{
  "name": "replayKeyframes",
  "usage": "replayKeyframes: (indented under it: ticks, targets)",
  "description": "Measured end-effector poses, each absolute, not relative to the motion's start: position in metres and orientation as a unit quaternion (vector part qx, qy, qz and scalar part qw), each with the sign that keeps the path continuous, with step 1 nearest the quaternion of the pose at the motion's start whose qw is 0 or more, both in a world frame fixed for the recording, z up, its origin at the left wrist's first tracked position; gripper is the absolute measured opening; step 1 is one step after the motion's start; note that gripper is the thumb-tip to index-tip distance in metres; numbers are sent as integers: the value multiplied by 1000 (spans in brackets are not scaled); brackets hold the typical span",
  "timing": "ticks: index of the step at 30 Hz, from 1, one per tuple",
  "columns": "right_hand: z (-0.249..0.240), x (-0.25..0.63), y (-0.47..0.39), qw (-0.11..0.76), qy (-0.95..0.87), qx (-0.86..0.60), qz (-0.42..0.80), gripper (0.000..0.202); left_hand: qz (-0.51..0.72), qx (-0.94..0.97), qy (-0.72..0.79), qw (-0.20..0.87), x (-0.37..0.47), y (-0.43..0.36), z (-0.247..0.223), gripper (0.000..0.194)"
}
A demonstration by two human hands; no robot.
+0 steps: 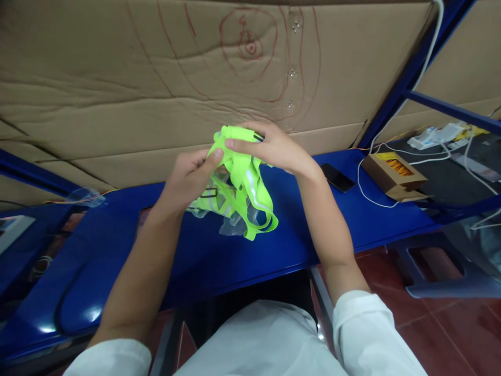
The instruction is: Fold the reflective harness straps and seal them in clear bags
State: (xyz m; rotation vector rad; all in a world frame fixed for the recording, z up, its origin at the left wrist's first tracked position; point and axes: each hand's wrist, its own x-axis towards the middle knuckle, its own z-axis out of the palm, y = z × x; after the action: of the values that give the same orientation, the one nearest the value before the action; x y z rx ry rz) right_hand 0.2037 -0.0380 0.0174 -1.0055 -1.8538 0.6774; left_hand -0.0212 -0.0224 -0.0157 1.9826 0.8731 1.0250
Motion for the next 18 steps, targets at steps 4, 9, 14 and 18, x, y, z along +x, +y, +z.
replayKeyframes:
  ticks: [4,9,14,18]
  targets:
    - [14,202,-34,435,-745,-405,303,53,291,746,350,486,-32,-11,-24,56]
    - [10,196,-30,434,-770,-403,239,51,252,679,335,603,-40,3,-32,58]
    - [4,192,-26,452,-771,-429,134,55,313,700,378,518,-37,6,-31,50]
    - [1,187,-23,465,-763,-435,112,59,341,706,399,475,-25,1,-30,37]
